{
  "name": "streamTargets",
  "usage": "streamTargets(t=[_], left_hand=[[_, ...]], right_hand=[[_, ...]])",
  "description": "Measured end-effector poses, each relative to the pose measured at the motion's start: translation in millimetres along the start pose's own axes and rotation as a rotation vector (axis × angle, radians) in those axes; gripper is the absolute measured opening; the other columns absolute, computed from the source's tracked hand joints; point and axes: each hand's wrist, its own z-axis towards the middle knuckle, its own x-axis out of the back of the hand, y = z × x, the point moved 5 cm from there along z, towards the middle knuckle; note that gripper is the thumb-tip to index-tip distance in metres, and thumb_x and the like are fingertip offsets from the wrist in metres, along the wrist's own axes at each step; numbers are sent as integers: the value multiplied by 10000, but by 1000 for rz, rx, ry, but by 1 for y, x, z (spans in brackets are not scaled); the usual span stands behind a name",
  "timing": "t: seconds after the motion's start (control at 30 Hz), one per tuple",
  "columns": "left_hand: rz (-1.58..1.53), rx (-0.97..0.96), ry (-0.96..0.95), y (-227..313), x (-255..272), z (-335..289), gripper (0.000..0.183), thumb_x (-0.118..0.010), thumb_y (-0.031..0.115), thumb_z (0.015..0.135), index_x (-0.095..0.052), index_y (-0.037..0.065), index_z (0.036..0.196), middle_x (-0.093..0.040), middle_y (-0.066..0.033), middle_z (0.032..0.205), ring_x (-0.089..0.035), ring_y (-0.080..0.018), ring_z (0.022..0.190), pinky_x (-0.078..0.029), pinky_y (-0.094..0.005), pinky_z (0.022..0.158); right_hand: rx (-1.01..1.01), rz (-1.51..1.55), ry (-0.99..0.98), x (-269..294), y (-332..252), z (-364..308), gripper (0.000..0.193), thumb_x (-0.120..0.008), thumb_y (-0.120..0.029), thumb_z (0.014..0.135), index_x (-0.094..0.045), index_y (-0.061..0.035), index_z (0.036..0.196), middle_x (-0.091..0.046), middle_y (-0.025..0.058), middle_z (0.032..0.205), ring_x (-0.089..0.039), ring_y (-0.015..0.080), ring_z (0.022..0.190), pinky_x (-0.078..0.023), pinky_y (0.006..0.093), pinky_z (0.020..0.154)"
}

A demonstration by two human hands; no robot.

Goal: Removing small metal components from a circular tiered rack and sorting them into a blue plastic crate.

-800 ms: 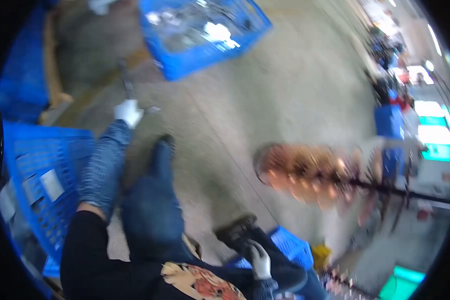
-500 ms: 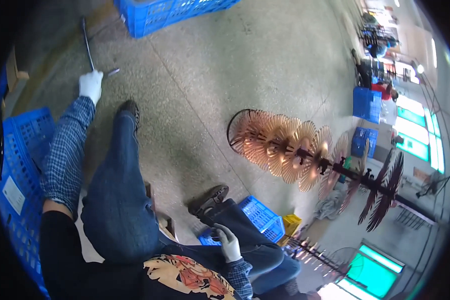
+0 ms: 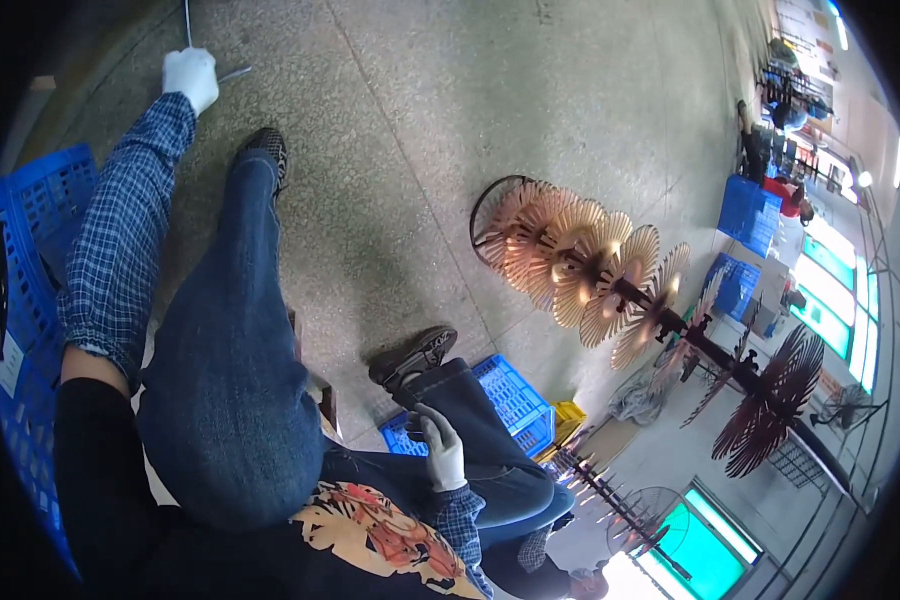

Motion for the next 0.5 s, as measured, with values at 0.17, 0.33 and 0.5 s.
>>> streamTargets(t=[0.17, 0.33, 0.5], left_hand=[[28, -85, 80, 4, 17, -20, 216, -610, 180, 716, -657, 57, 888, -630, -110, 864, -612, -280, 763, -453, -398, 675], [17, -75, 149, 17, 22, -22, 215, -620, 199, 717, -671, 62, 874, -651, -103, 858, -629, -274, 757, -469, -393, 665], [-75, -20, 42, 9, 2, -9, 249, -622, 226, 701, -646, 53, 879, -629, -124, 851, -610, -301, 769, -461, -418, 638]], right_hand=[[25, 13, -12, 1, 9, -1, 310, -463, -152, 934, -532, 28, 1177, -632, 145, 1005, -604, 199, 850, -488, 283, 761], [7, 10, -13, 2, 18, -4, 307, -464, -147, 933, -534, 25, 1177, -632, 137, 1007, -603, 191, 859, -485, 279, 770], [5, 39, -13, 3, 23, -2, 306, -462, -143, 933, -535, 23, 1180, -633, 133, 1005, -603, 189, 864, -484, 276, 778]])
